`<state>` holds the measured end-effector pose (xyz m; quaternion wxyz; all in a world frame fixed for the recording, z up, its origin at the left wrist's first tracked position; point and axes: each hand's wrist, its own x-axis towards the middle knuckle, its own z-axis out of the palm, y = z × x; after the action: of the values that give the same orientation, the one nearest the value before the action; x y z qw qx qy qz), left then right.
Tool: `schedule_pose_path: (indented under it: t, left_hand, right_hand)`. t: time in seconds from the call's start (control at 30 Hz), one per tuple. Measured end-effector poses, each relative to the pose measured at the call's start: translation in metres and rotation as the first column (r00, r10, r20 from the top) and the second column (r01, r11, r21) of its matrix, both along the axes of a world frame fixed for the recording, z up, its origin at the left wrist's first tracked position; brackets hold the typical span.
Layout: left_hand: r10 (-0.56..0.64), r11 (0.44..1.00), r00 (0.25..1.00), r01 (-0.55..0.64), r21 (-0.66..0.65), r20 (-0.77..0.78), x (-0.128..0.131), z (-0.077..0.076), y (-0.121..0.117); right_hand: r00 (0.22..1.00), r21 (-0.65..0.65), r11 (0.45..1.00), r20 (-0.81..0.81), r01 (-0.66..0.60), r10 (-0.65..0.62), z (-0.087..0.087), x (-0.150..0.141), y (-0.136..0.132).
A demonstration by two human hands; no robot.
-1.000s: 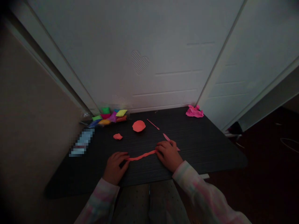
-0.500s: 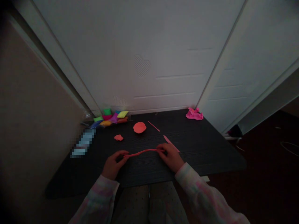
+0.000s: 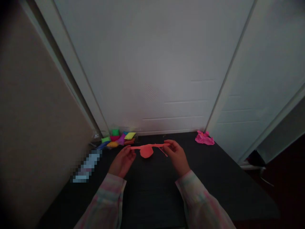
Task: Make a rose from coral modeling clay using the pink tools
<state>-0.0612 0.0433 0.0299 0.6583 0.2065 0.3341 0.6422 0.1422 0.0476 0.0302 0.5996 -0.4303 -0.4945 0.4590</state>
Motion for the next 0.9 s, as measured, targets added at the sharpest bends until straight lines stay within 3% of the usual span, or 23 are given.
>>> schedule_pose_path:
  t: [0.13,0.27,0.33,0.43,0.5,0.6,0.7,0.9]
  left_hand:
    - [-0.007,0.998,0.998,0.011,0.066,-0.066,-0.003,-0.001,0.014]
    - [0.035,0.996,0.931,-0.003,0.089,-0.363,-0.002,-0.019,0.020]
    - [0.075,0.995,0.803,-0.020,0.099,-0.591,0.002,-0.030,0.021]
    - [0.101,0.995,0.528,-0.033,0.099,-0.843,0.011,-0.044,0.023]
    - [0.085,0.996,0.394,-0.022,0.083,-0.915,0.017,-0.049,0.026]
    - [0.054,0.998,0.276,-0.003,0.056,-0.960,0.024,-0.052,0.036]
    - [0.032,0.999,0.256,-0.009,0.031,-0.966,0.024,-0.055,0.046]
    - [-0.098,0.991,0.415,0.124,-0.051,-0.905,0.012,-0.056,0.044]
  right_hand:
    - [0.985,0.040,0.999,-0.171,0.009,-0.002,-0.004,-0.004,0.019]
    - [0.952,-0.003,1.000,-0.304,0.023,-0.023,-0.012,-0.003,0.026]
    - [0.938,-0.035,0.999,-0.345,0.023,-0.034,-0.008,-0.002,0.024]
    - [0.958,-0.020,1.000,-0.288,-0.012,0.006,0.010,0.000,0.017]
    - [0.979,0.029,0.999,-0.203,-0.018,0.023,0.027,0.002,0.015]
    - [0.996,0.115,0.993,-0.084,-0.012,0.022,0.050,0.004,0.016]
    - [0.997,0.182,0.981,-0.021,-0.071,0.076,0.063,0.001,0.021]
    - [0.966,0.133,0.964,0.149,-0.232,0.212,0.070,-0.016,0.025]
